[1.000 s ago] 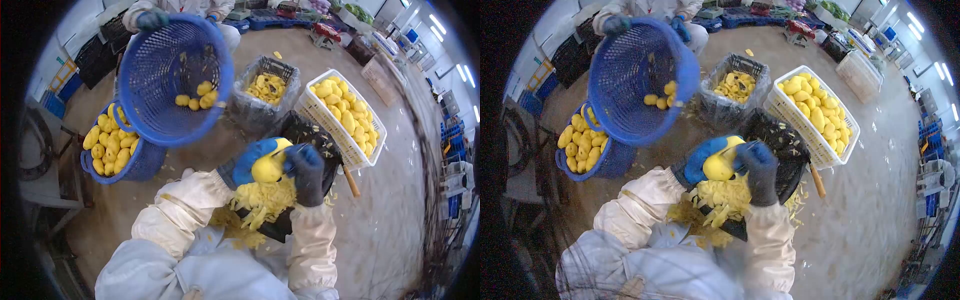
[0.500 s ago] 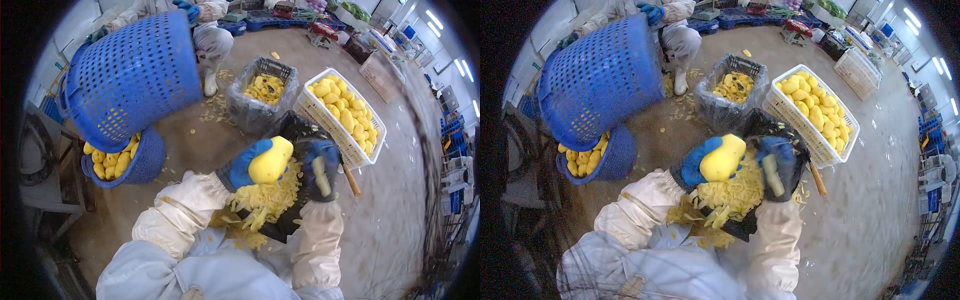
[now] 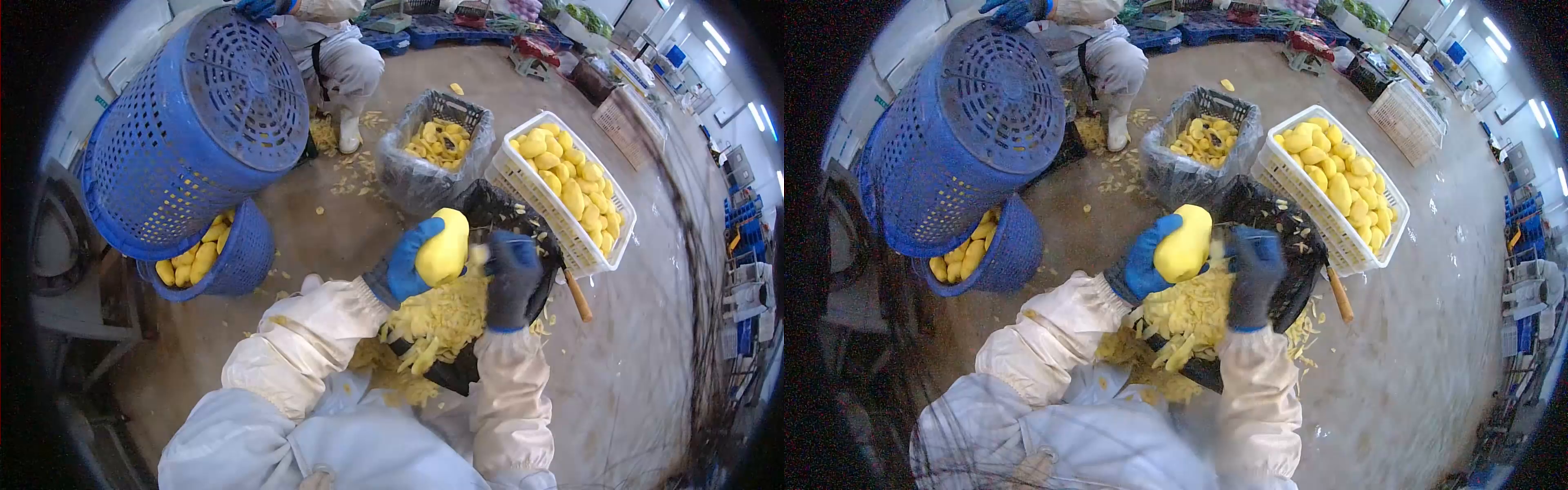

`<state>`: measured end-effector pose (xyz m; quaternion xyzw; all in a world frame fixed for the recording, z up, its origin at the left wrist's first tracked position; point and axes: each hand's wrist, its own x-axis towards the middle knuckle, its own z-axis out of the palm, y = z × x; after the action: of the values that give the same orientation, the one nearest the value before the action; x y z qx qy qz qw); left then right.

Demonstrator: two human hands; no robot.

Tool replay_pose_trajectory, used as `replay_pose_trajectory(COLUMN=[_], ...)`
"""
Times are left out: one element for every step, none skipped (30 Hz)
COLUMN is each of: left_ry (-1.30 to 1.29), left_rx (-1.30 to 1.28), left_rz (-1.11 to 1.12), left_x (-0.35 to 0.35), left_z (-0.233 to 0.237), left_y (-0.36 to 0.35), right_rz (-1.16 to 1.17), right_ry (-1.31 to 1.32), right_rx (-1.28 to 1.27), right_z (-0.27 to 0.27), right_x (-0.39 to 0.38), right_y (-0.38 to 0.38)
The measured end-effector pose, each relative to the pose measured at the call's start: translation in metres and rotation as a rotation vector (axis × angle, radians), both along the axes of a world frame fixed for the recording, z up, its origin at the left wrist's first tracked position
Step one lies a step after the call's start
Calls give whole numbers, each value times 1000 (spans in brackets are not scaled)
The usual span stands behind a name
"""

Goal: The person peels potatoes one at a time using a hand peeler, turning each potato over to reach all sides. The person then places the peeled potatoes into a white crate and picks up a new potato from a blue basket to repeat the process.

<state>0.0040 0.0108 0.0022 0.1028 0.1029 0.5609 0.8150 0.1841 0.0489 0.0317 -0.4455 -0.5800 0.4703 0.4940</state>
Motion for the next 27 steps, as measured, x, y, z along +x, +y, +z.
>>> replay_pose_trajectory(left_ry=[-7,24,27,-29,-84,-85,-86,-88,-89,-98,-106,-106,-99,-92,-92,-97,-103,-159,-160,-156,-152,-155,-120,-76,-70,-104,-139], left_rx=[13,11,16,-19,-57,-58,-75,-90,-89,-102,-113,-112,-82,-57,-63,-95,-126,-133,-131,-119,-108,-109,-58,-6,-3,-40,-78], left_rz=[-10,35,33,100,168,171,181,192,198,188,178,181,153,122,118,147,179,159,161,187,211,212,182,148,148,205,261], left_x=[0,1,0,0,-1,-2,-3,-4,-5,-5,-6,-8,-9,-9,-8,-6,-5,-6,-6,-6,-6,-7,-8,-11,-14,-13,-11], left_z=[3,7,8,7,5,5,4,3,5,8,10,7,2,-4,-4,-3,-2,-5,-8,-12,-12,-8,-4,-1,-1,-1,-2], left_y=[0,0,3,6,8,10,10,10,10,9,9,11,13,14,12,11,11,15,17,18,18,16,12,9,10,12,13], right_rz=[-122,-158,-161,-105,-46,-18,-15,68,152,167,172,214,254,237,232,150,71,65,67,57,45,45,-53,-154,-155,-87,-20], right_ry=[-212,-117,-113,179,468,358,357,389,421,415,415,330,244,194,194,242,289,307,306,302,298,294,262,237,243,135,25], right_rx=[236,260,265,79,-114,-192,-195,-192,-189,-186,-185,-92,0,43,37,-23,-82,-82,-81,-91,-103,-104,20,145,147,204,260], right_z=[2,5,16,23,29,34,30,23,19,17,13,6,2,3,6,12,15,15,14,13,11,9,8,13,13,12,14], right_x=[7,12,7,-2,-9,-11,-11,-11,-12,-16,-23,-32,-36,-36,-35,-32,-30,-33,-33,-33,-32,-20,0,5,1,-4,-14], right_y=[10,13,9,3,-3,-10,-11,-12,-13,-17,-25,-33,-37,-36,-32,-24,-20,-20,-18,-16,-15,-5,10,15,12,6,-5])
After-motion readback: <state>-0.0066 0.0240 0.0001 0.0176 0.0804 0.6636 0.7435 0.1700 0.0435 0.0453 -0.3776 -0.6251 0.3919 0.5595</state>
